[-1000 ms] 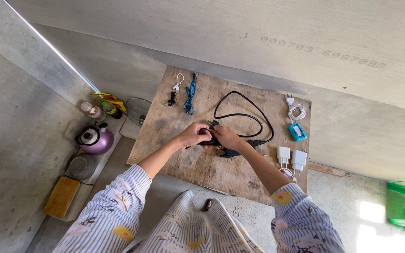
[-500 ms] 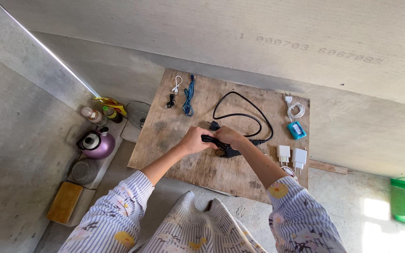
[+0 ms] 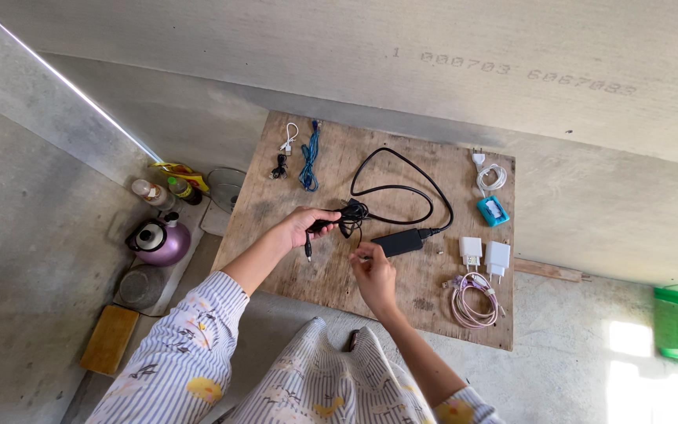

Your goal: The person organizes various cables on a wooden table. They coil a blue cable, then a black cable, and finally a power cord with a plug, placing each neatly on the table.

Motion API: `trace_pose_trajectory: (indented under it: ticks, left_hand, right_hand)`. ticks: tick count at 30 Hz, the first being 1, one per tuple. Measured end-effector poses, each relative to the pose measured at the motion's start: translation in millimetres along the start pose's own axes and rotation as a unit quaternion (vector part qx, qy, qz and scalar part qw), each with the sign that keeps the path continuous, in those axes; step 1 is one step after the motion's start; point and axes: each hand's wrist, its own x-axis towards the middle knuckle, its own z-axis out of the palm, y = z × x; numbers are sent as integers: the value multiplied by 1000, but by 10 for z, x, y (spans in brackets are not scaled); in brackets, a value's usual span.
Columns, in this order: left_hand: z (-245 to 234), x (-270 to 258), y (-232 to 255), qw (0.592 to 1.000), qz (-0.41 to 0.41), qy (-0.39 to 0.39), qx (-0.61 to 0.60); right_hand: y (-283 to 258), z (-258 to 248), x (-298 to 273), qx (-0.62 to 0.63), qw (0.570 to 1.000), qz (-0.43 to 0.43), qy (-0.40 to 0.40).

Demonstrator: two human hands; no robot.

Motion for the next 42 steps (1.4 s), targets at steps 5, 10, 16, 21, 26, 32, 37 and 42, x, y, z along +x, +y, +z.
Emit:
trace_pose_trajectory:
  ticks: [5, 10, 16, 21, 26, 32, 37, 42]
  left_hand:
    - [-108, 154, -76, 999, -28, -32, -9]
    - [-136, 192, -99, 999, -34, -32, -10]
    - [25, -6, -46, 1000, 0, -15, -1]
    - [256, -239, -80, 983, 137, -34, 116]
    - [463, -562, -119, 894, 305, -38, 326]
    - [656, -748, -203, 755, 479, -32, 446]
    - [674, -755, -298, 697, 495, -36, 517]
    - [670, -629, -410, 614, 560, -42, 555]
  right_hand:
    - [138, 383, 215, 196, 979, 33, 49]
    - [238, 479, 256, 253, 964, 27, 80]
    - [172, 316, 193, 277, 958, 41, 68]
    - [-36, 82, 69, 143, 976, -115, 118]
    - [-198, -267, -31, -43, 926, -354, 125]
    - [-337, -485, -6, -101, 894, -430, 82]
    - [-320, -504, 1, -60, 917, -365, 148]
    - [-178, -469, 28, -1, 952, -264, 158]
